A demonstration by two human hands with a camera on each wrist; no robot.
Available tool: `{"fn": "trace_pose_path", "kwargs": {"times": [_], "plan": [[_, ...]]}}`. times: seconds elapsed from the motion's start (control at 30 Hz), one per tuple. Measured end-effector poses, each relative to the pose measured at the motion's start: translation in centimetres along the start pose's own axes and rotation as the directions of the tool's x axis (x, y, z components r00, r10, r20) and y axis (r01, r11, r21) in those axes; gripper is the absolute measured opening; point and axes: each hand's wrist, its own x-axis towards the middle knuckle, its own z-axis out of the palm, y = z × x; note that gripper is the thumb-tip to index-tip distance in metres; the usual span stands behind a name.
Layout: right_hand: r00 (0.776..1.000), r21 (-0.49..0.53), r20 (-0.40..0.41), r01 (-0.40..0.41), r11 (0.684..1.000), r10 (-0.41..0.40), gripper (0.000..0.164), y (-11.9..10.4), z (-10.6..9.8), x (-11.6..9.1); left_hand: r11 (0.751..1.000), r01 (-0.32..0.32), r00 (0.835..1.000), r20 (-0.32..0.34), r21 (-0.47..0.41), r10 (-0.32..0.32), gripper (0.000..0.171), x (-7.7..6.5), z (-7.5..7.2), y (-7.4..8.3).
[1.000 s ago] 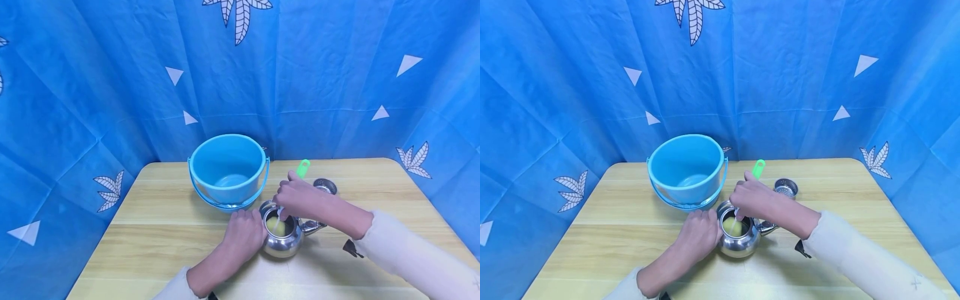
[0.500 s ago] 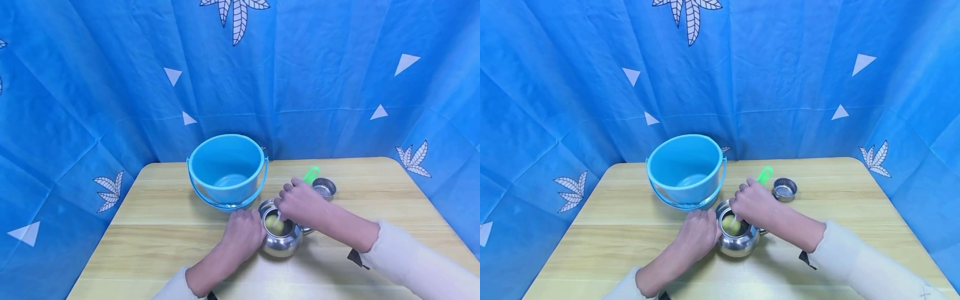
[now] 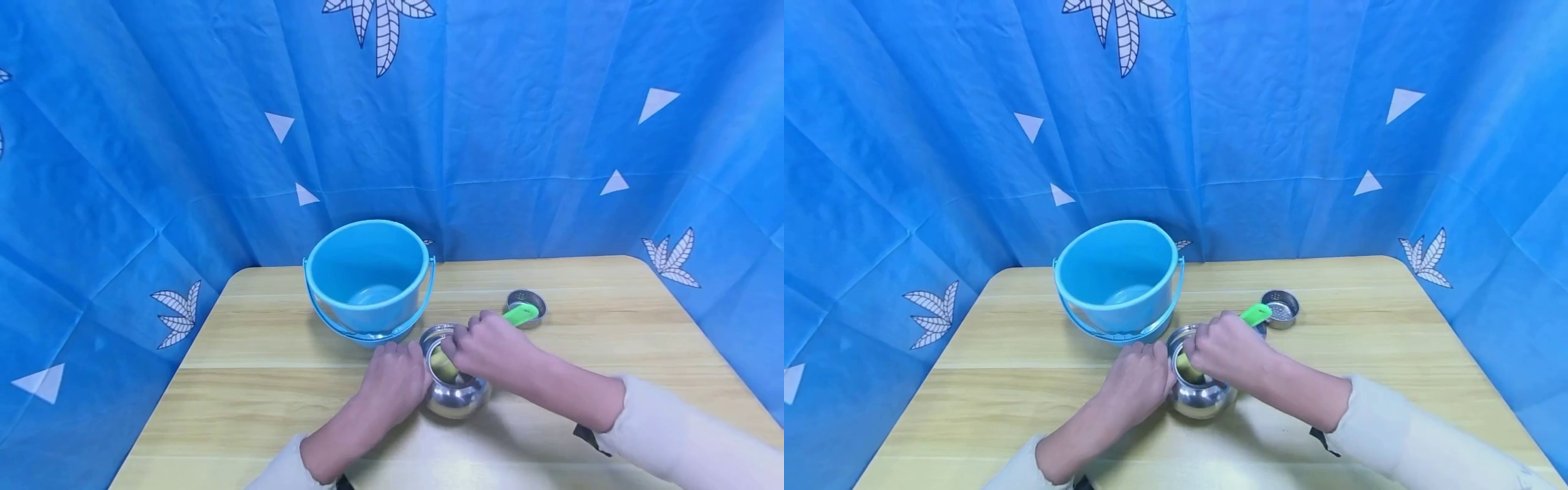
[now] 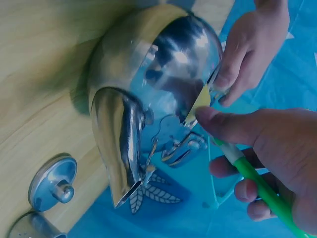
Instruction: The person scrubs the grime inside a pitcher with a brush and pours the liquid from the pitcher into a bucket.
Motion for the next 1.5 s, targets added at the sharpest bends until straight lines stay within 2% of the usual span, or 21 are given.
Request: {"fn": "trace_pose_path", "kwargs": {"times": [0.13,0.27,0.37,0.57,0.67,0.8,1.0,1.13,1.2,1.33,1.37,1.43,1.5], "plan": [[1.0,-0.037,0.009,0.016,0.999,-0.015,0.019,-0.6,-0.5,0.0,1.0,-0.006,1.0,0.01,0.014,0.006,0.036,0.0,-0.1,-0.1],[0.999,-0.081,0.035,0.027,0.996,-0.025,0.021,-1.0,-1.0,0.1,0.997,-0.054,0.997,0.058,0.056,0.051,0.035,0.0,-0.1,0.0],[0.999,-0.153,0.034,0.026,0.988,-0.021,0.024,-1.5,-1.3,0.3,0.995,-0.078,0.995,0.073,0.07,0.073,0.034,0.0,-0.1,0.0],[0.998,-0.343,0.056,0.027,0.939,-0.008,0.019,-2.6,-2.2,0.9,1.0,-0.019,0.999,0.05,-0.001,0.019,0.036,-0.1,0.0,0.1],[0.997,-0.377,0.074,0.036,0.925,-0.009,0.018,-3.2,-2.8,1.4,1.0,-0.009,0.999,0.035,-0.01,0.01,0.034,-0.2,0.1,0.1],[0.997,-0.382,0.074,0.055,0.923,-0.028,0.021,-3.9,-3.4,2.6,1.0,0.008,1.0,0.014,-0.007,-0.008,0.029,-0.4,0.2,0.2],[0.983,-0.413,0.165,0.147,0.899,-0.085,0.022,-4.6,-3.9,4.5,0.997,0.039,0.996,-0.08,-0.062,-0.043,0.032,-0.6,0.3,0.3],[0.975,-0.366,0.211,0.14,0.92,-0.065,0.026,-4.5,-4.0,5.5,0.995,0.032,0.983,-0.175,-0.098,-0.049,0.038,-0.7,0.3,0.2],[0.971,-0.347,0.234,0.137,0.928,-0.056,0.026,-4.0,-3.9,5.9,0.998,0.004,0.97,-0.241,-0.068,-0.02,0.039,-0.7,0.4,0.1],[0.954,-0.293,0.29,0.163,0.942,-0.075,0.033,-2.6,-3.4,6.8,0.999,-0.019,0.93,-0.366,-0.03,0.007,0.038,-0.4,0.6,0.0],[0.948,-0.276,0.308,0.173,0.946,-0.083,0.034,-2.3,-3.3,7.0,0.999,-0.019,0.924,-0.383,-0.035,0.004,0.037,-0.4,0.6,0.0],[0.936,-0.224,0.341,0.173,0.959,-0.09,0.037,-1.7,-3.0,7.3,0.999,-0.011,0.922,-0.386,-0.046,-0.008,0.038,-0.3,0.6,0.0],[0.915,-0.166,0.389,0.182,0.969,-0.105,0.036,-1.1,-2.8,7.6,0.999,0.0,0.934,-0.357,-0.044,-0.016,0.04,-0.3,0.4,0.0]]}}
